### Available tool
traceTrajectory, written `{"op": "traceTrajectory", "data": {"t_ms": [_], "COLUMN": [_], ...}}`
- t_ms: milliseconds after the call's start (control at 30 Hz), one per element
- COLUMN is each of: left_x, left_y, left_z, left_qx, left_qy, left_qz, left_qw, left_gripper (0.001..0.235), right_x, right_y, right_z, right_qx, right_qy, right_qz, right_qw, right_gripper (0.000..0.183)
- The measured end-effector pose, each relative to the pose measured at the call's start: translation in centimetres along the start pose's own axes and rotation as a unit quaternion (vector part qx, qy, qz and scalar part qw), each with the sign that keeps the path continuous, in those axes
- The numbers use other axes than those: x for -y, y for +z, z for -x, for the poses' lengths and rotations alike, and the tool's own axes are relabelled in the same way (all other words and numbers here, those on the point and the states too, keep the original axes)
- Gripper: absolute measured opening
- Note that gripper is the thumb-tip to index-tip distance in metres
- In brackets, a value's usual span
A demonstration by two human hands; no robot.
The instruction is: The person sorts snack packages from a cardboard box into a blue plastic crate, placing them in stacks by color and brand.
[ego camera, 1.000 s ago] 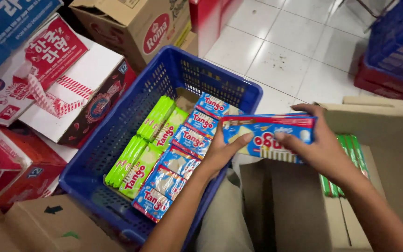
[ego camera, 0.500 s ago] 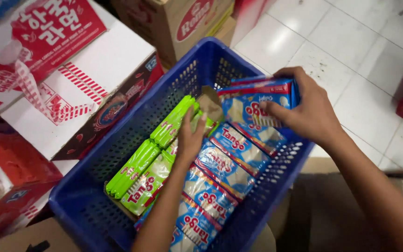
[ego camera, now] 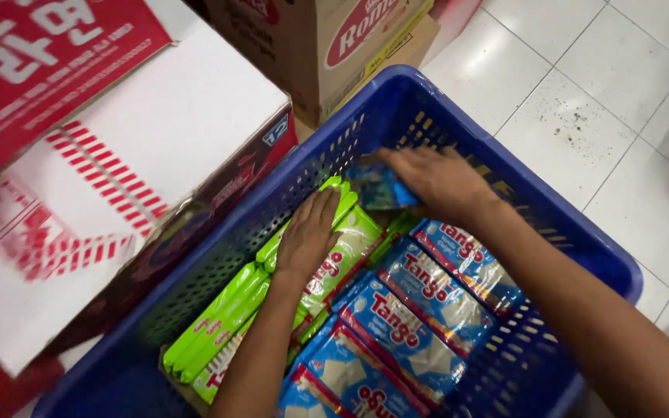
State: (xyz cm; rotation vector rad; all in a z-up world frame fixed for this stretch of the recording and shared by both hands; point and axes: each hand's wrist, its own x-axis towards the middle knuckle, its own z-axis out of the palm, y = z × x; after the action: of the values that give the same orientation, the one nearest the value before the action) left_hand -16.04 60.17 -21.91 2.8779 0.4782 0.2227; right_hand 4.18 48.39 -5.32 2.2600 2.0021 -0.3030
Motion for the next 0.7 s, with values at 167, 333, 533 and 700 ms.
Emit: {"op": "traceTrajectory", "data": {"t_ms": [167, 333, 533, 700], "left_x": [0.8, 0.7, 0.3, 0.3], "left_y": [0.4, 0.7, 0.9, 0.9], "left_z": [0.4, 0.2, 0.4, 0.3], "left_qx": [-0.012, -0.045, -0.059, -0.069], "left_qy": [0.026, 0.037, 0.029, 0.029], "left_qz": [0.024, 0.011, 0.01, 0.0], "left_qw": [0.999, 0.998, 0.998, 0.997], "left_gripper": [0.073, 0.071, 0.066, 0.064], "right_x": [-2.6, -3.2, -3.6, -3.6], "right_y": [8.0, 10.2, 13.7, 13.3], "right_z": [-3.9, -6.7, -8.5, -8.2], "right_qx": [0.032, 0.033, -0.13, -0.195], "right_qy": [-0.062, -0.099, -0.145, -0.153], "right_qz": [0.169, 0.23, 0.256, 0.271], "right_qw": [0.983, 0.968, 0.947, 0.93], "right_gripper": [0.057, 0.055, 0.035, 0.03]}}
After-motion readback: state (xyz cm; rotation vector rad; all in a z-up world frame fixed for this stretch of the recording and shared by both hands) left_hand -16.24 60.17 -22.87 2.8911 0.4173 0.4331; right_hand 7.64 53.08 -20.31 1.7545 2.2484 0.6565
